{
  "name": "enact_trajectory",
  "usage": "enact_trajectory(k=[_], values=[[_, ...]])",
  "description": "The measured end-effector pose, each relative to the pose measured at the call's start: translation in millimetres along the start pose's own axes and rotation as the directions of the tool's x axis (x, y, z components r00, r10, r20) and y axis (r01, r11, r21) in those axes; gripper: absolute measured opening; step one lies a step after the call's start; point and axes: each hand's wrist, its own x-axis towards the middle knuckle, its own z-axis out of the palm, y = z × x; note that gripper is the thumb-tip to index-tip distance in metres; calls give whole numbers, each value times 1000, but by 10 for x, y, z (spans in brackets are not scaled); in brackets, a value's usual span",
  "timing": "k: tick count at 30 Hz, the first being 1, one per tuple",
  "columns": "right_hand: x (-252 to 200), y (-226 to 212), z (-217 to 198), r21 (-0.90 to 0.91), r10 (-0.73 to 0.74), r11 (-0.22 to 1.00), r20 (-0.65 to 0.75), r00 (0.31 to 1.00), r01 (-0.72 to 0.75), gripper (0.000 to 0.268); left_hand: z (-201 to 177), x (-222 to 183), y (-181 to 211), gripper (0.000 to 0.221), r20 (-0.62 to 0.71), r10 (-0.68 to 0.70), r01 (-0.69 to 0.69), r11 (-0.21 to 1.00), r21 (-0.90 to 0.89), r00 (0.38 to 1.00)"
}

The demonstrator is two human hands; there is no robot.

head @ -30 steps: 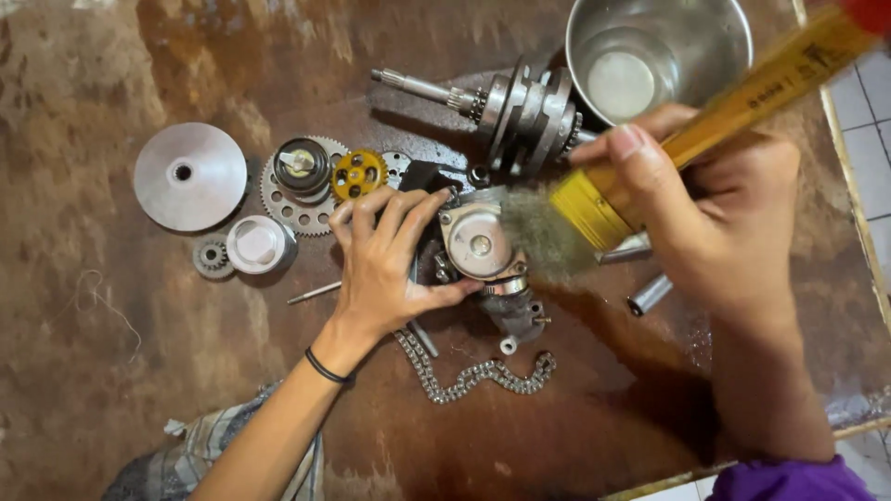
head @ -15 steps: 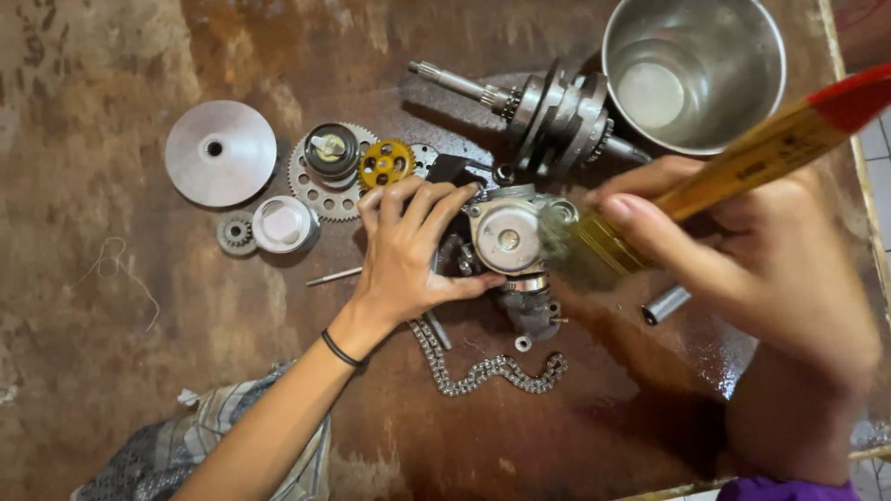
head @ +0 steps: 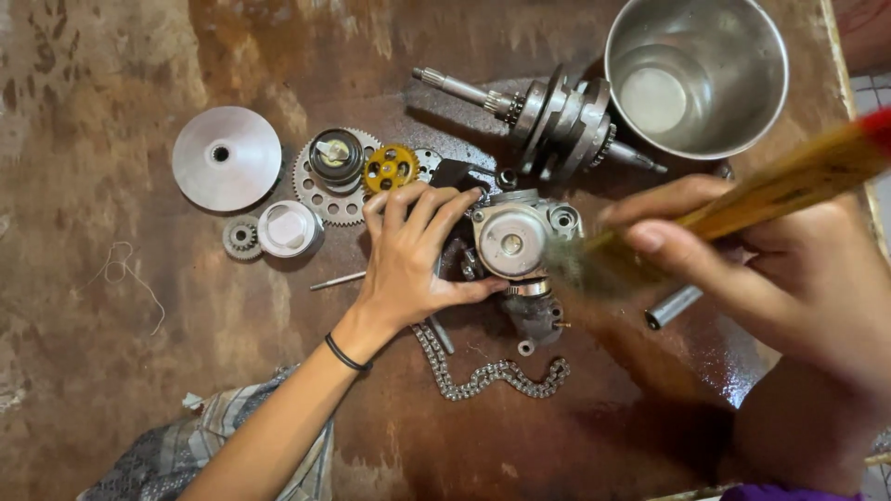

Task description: The recorder is cleaning a motorcycle carburetor and various other engine components using a paintbrush and a bowl of cleaning solution.

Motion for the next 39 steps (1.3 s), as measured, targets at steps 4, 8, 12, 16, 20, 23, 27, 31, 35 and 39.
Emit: enact_trajectory(k=[4,8,12,16,20,23,27,31,35,39], values=[[22,-91,67,-27,80,996,-160,984,-85,27,-23,1,9,94,19,3,-3,1000,-4,1000],[-2,-74,30,-183,-116,972,160,980,145,33,-6,8,0,95,8,4,-4,1000,4,1000],[1,-230,146,-251,-254,924,162,954,289,37,-22,27,15,94,16,-13,13,1000,-17,1000],[-70,-420,315,-293,-340,878,175,924,379,40,-18,13,-9,91,22,-7,6,1000,12,1000],[-115,-449,366,-334,-413,822,208,887,461,39,-18,-12,5,89,17,-13,13,1000,-14,1000],[-119,-375,397,-329,-406,833,186,895,446,31,-13,4,-16,89,13,-7,7,1000,-15,1000],[-117,-258,511,-366,-468,804,96,879,468,17,4,-8,-26,92,4,2,-2,1000,-26,1000],[-90,-249,448,-314,-502,793,148,852,522,19,7,-25,-30,88,17,-9,9,1000,-9,1000],[-72,-280,455,-307,-432,831,168,886,464,22,34,-39,-45,90,1,2,-1,1000,-18,1000],[-45,3,400,-459,-406,784,132,904,419,10,15,-17,-28,91,-9,2,-2,999,-48,1000]])
